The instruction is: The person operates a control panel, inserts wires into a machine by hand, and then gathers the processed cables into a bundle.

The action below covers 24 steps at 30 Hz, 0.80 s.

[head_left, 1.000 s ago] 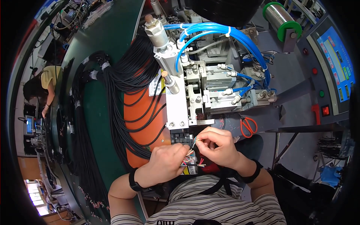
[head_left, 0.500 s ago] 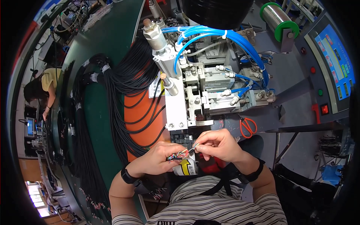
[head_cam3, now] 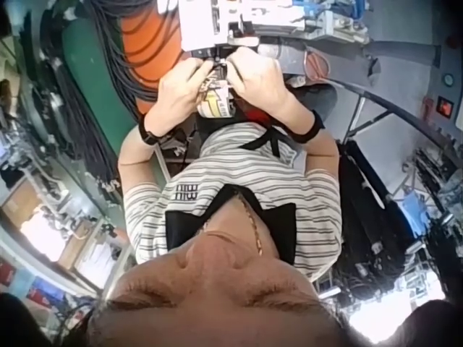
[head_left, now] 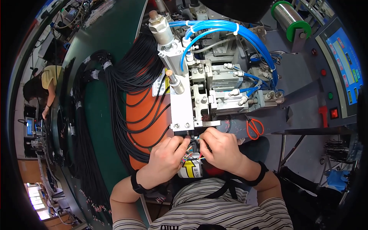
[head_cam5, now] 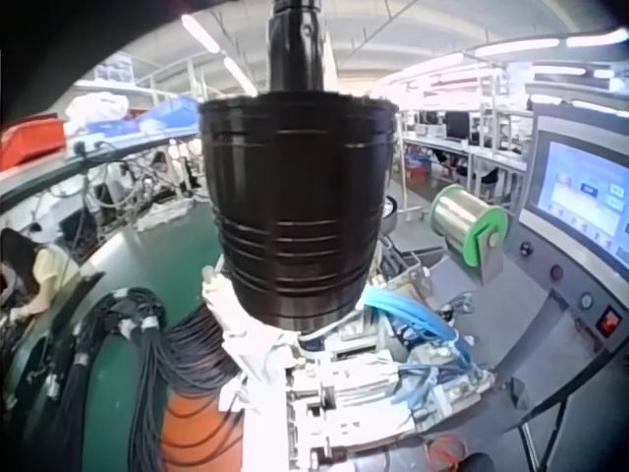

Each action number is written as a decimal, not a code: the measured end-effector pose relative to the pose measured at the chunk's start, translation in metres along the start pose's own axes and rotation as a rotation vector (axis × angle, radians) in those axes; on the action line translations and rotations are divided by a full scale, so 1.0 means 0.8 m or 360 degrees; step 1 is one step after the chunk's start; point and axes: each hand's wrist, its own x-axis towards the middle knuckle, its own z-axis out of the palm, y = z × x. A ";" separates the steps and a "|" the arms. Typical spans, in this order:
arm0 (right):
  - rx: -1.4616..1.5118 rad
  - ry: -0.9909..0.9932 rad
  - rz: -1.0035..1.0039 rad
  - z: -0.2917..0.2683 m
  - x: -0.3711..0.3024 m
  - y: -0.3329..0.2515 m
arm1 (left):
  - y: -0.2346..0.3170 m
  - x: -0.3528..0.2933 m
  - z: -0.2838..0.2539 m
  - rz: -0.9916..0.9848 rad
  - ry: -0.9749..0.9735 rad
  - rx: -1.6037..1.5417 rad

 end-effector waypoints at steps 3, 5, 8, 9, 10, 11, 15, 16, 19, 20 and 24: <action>0.0051 -0.0002 0.0030 -0.002 -0.003 0.001 | 0.002 0.003 -0.005 0.0018 -0.0072 -0.0012; 0.0078 -0.0002 0.0046 -0.002 -0.004 0.002 | 0.000 0.004 -0.005 0.0019 -0.0070 -0.0035; 0.0132 0.0057 0.0019 0.002 -0.005 0.003 | -0.005 0.002 -0.004 0.0016 -0.0052 -0.0096; 0.0131 0.0056 0.0020 0.002 -0.005 0.003 | -0.007 0.002 -0.004 0.0034 -0.0055 -0.0080; 0.0114 0.0066 0.0022 0.003 -0.004 0.003 | -0.008 0.003 -0.004 0.0052 -0.0058 -0.0063; 0.0099 0.0075 0.0023 0.004 -0.004 0.002 | -0.009 0.003 -0.004 0.0068 -0.0062 -0.0046; -0.0035 0.0086 -0.0011 0.004 -0.005 -0.001 | -0.012 0.006 -0.012 0.0243 -0.0173 -0.0018; -0.0093 0.0085 -0.0031 0.004 -0.005 -0.003 | -0.010 0.006 -0.013 0.0241 -0.0173 -0.0018; -0.0228 -0.0005 -0.0039 0.001 -0.003 -0.009 | -0.006 0.008 -0.015 0.0327 -0.0225 0.0158; -0.0295 -0.0049 -0.0044 -0.001 -0.003 -0.011 | -0.005 0.009 -0.015 0.0325 -0.0225 0.0158; -0.0428 -0.0369 -0.0016 -0.013 0.007 -0.010 | 0.000 0.015 -0.018 0.0357 -0.0282 0.0312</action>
